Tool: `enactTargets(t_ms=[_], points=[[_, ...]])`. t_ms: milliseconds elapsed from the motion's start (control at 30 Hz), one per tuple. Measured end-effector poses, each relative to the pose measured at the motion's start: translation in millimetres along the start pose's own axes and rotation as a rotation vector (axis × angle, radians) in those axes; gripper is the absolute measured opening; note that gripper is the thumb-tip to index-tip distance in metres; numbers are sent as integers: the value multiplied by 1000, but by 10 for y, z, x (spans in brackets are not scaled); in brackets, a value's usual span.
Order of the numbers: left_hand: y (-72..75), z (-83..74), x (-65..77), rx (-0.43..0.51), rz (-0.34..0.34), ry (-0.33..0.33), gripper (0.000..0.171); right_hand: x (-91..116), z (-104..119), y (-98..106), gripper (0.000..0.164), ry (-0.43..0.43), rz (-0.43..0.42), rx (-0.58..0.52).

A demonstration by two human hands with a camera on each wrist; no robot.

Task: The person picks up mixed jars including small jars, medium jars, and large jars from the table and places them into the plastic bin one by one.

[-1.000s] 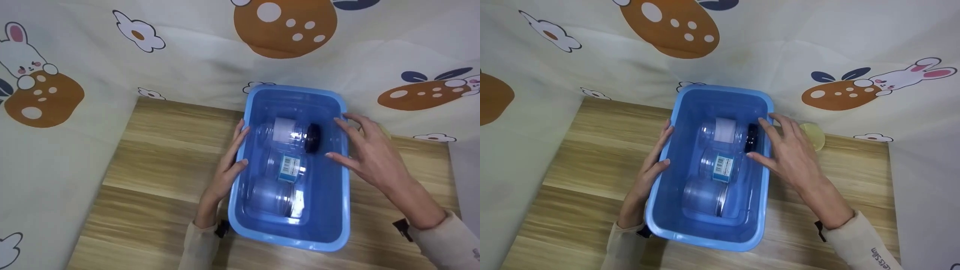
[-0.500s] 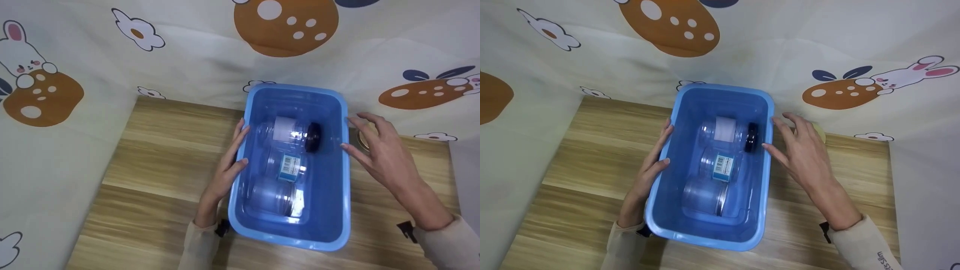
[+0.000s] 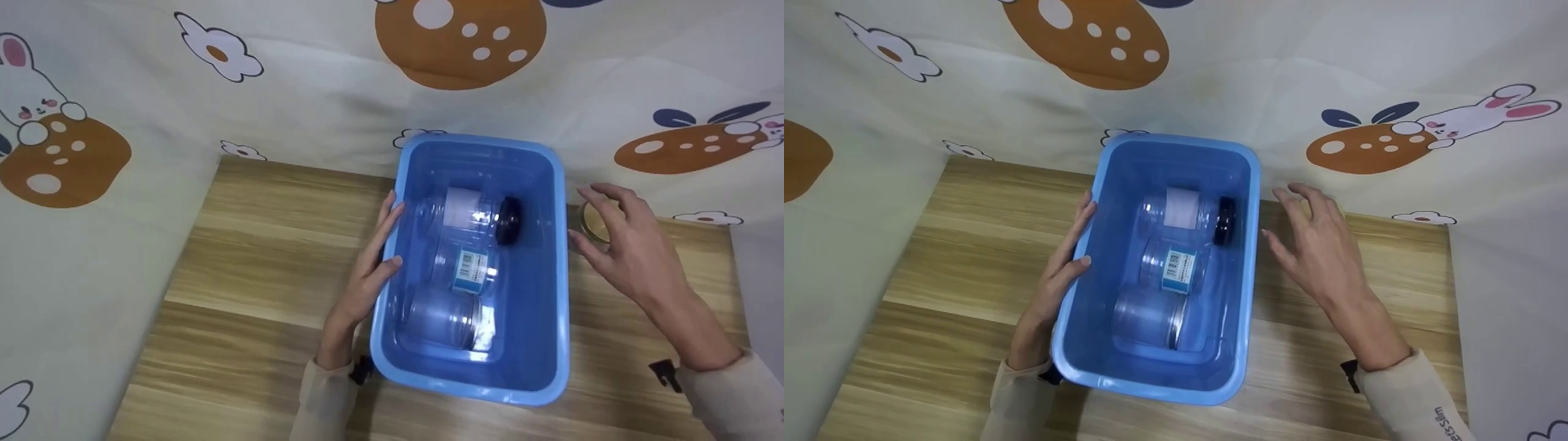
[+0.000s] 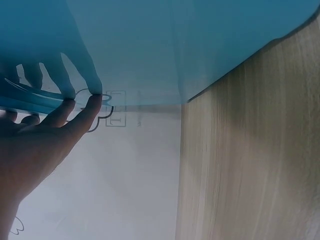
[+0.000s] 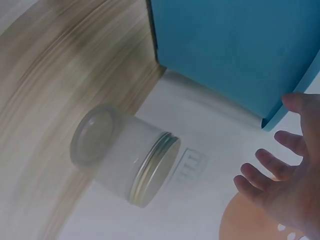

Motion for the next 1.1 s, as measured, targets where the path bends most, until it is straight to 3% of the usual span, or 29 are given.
enactTargets(t_ms=[167, 700, 1100], points=[[-2, 11, -38, -1, 9, -4, 63, 33, -97, 34, 79, -26, -2, 6], [10, 1, -22, -27, 8, -34, 63, 121, -298, -18, 82, -130, 27, -19], [11, 3, -1, -18, 4, -10, 63, 202, -453, -35, 85, -234, 59, -12]])
Point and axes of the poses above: each hand's wrist, its own x-axis away from the middle knuckle, its own y-axis out of the back of the hand, z = x × y, the point moved 2 cm from there along -x, towards the middle knuckle, and after that the axes turned 2 degrees about y, right-handed, at the moved point
